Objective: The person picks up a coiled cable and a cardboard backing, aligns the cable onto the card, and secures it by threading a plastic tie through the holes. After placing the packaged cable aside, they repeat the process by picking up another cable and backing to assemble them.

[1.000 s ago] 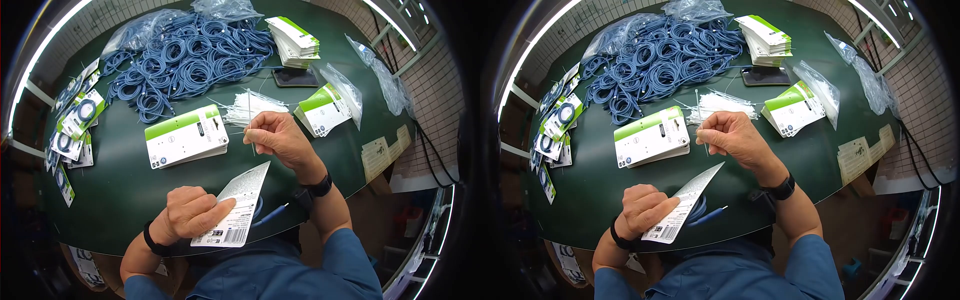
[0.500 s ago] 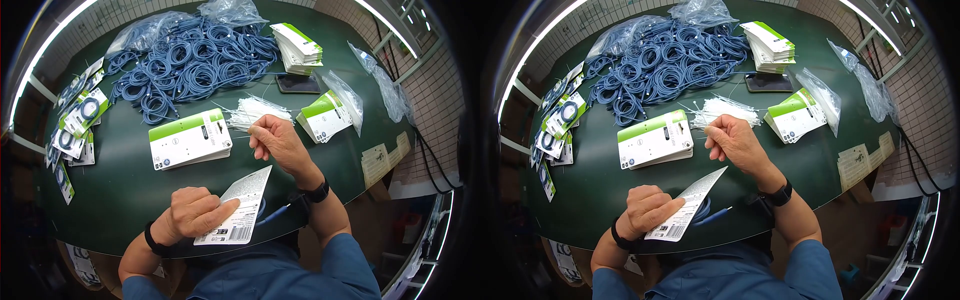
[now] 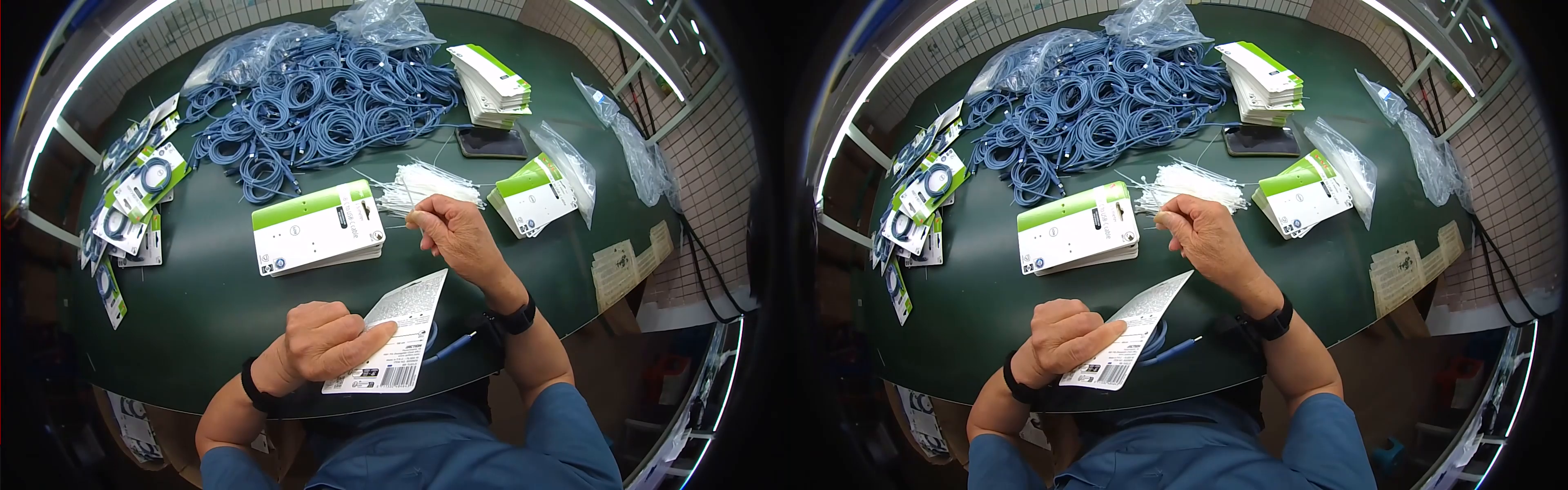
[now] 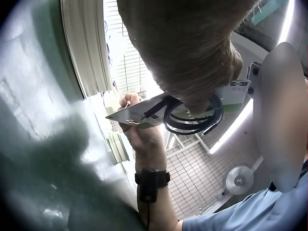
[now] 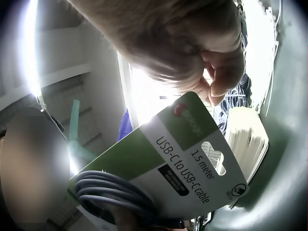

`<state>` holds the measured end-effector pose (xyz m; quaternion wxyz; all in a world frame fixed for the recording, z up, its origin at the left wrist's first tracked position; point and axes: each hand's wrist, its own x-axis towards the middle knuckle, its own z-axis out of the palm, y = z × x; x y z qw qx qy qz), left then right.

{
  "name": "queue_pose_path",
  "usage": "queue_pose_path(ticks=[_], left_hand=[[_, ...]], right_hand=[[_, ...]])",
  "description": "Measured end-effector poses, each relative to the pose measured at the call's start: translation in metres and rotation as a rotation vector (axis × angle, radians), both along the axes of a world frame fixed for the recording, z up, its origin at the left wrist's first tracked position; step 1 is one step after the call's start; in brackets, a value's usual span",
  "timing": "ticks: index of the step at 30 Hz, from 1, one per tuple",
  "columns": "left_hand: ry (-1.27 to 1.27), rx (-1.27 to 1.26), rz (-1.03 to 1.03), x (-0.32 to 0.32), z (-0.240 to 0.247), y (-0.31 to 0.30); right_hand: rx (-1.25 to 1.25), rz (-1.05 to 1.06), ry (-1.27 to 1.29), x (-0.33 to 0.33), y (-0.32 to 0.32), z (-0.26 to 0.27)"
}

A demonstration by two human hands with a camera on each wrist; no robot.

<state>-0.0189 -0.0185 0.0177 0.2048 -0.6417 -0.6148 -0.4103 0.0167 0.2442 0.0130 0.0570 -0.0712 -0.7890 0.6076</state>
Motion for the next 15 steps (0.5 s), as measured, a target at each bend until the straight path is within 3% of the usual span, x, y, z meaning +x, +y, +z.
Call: queue_pose_path(ticks=[15], left_hand=[[0.136,-0.053,-0.024,0.004,0.008,-0.005]], right_hand=[[-0.003,0.161,0.282,0.016,-0.008,0.027]])
